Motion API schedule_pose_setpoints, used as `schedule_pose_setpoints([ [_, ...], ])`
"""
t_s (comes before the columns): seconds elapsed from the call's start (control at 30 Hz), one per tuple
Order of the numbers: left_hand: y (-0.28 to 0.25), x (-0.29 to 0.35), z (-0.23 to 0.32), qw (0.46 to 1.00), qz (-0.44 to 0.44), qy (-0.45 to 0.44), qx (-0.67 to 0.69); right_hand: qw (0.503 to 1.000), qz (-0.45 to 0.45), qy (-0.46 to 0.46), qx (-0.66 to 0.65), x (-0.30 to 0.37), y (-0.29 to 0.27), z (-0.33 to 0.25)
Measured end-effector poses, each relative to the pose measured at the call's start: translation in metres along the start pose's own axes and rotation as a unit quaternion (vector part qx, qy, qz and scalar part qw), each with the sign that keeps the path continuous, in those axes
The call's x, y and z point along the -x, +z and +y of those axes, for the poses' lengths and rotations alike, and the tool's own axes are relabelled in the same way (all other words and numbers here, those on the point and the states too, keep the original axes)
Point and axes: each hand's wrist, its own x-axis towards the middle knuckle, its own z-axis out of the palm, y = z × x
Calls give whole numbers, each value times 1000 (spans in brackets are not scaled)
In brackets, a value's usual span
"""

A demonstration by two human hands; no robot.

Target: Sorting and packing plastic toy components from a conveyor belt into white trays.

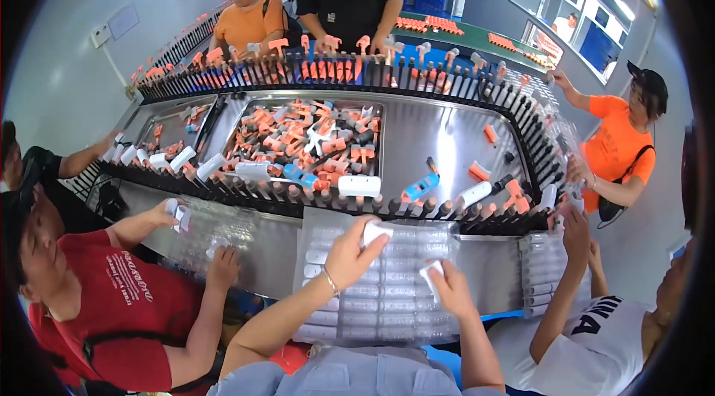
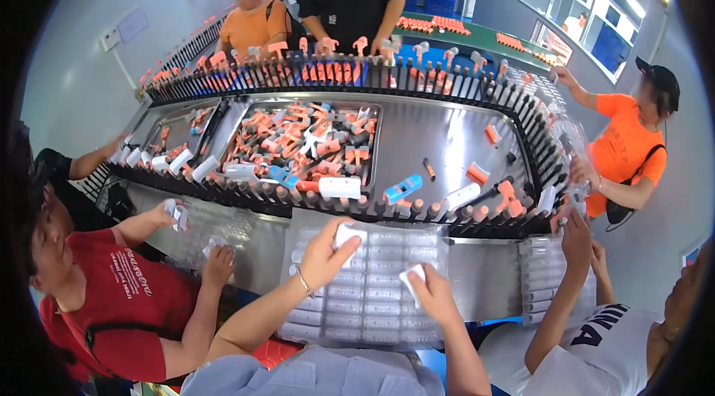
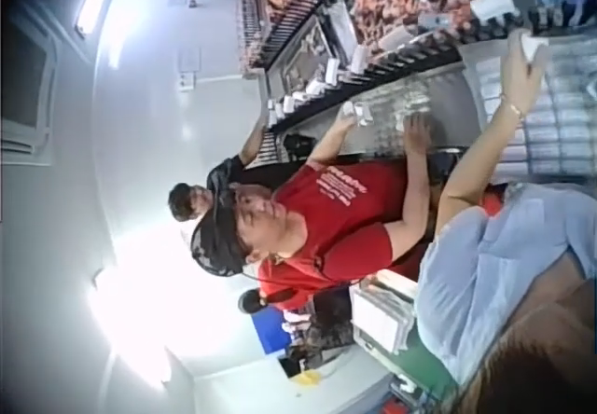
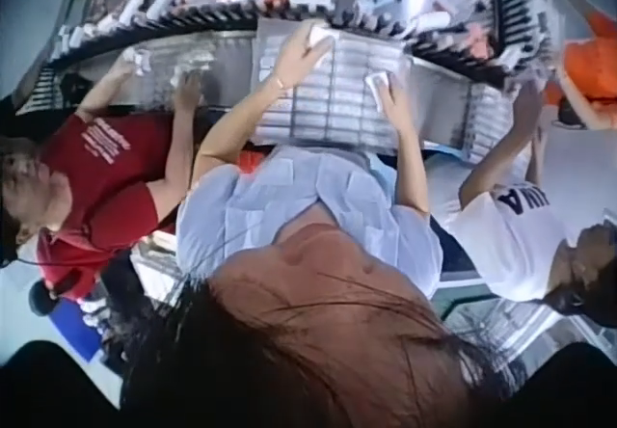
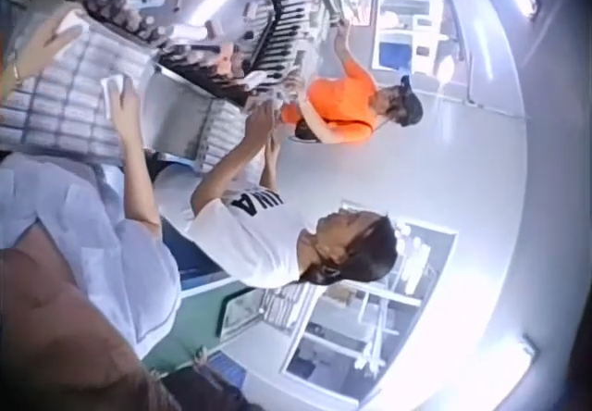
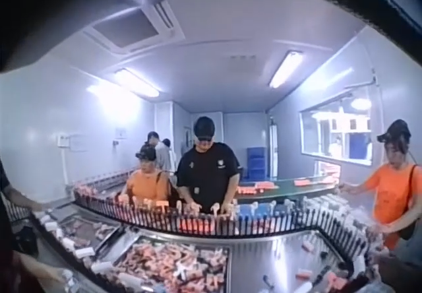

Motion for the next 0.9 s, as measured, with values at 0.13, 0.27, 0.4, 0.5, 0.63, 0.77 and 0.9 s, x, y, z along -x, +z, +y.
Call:
schedule_pose_setpoints([
  [0.13,-2,-45,34,996,11,-15,85,999,1,-30,28,3,14,14],
  [0.27,25,-49,57,983,-153,104,5,998,-17,-21,63,-11,17,10],
  [0.4,81,-72,58,983,-154,-31,96,996,-57,-25,56,-16,8,13],
  [0.5,103,-95,47,997,-63,-45,3,995,-78,-48,30,-22,10,14],
  [0.63,128,-116,45,977,-50,-84,-190,993,-73,-85,23,-18,7,28],
  [0.77,158,-131,23,952,-144,-74,-260,993,-67,-96,0,-14,-6,38],
  [0.9,138,-149,-7,934,-73,-151,-314,986,-154,-37,52,-26,-2,45],
])
